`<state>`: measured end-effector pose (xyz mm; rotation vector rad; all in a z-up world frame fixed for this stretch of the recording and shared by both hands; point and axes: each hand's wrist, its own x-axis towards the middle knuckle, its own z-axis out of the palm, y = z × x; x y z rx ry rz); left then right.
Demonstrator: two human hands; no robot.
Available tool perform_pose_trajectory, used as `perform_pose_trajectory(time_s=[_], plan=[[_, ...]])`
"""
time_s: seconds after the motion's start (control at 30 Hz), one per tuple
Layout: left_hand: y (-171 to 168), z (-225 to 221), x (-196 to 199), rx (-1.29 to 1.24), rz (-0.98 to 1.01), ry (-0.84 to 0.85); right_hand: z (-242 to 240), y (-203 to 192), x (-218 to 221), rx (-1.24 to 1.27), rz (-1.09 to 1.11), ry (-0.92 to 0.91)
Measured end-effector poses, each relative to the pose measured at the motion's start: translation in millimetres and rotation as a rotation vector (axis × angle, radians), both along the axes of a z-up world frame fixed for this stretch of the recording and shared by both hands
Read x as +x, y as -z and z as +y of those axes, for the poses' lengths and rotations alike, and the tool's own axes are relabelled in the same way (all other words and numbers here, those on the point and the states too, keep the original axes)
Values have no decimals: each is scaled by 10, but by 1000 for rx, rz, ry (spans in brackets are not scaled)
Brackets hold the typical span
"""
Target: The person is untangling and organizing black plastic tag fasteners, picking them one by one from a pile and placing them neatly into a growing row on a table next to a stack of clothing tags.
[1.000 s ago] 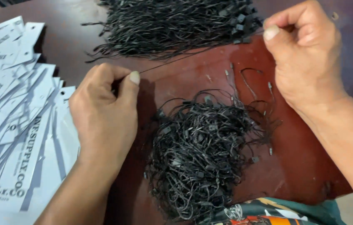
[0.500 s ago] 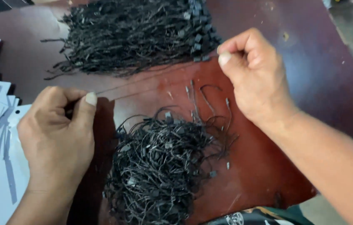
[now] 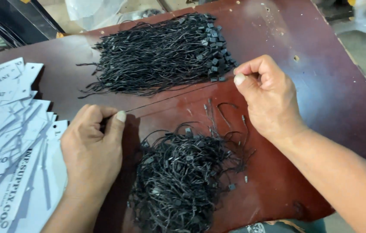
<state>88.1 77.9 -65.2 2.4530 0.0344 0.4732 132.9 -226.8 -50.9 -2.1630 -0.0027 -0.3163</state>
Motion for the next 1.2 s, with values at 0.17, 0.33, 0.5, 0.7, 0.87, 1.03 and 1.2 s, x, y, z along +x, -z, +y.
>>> perform_pose_trajectory(time_s=[0.17, 0.33, 0.5, 0.7, 0.87, 1.03, 1.2], plan=[[-15, -1, 17, -46, 4, 10, 32, -28, -15, -91, 26, 56], [-71, -17, 35, -54, 111, -39, 62, -54, 13, -82, 62, 90], [-36, 0, 10, -49, 44, -7, 134, -55, 4, -99, 19, 88], [-46, -13, 26, -43, 59, -3, 151, -79, -8, -95, 59, 126], [-40, -15, 59, -23, 108, -57, 125, -30, 33, -131, -13, 114], [-12, 11, 141, 41, 82, -99, 100, 39, 88, -208, -41, 99], [-160, -32, 253, -1, 267, -188, 114, 62, 124, -316, -49, 66]])
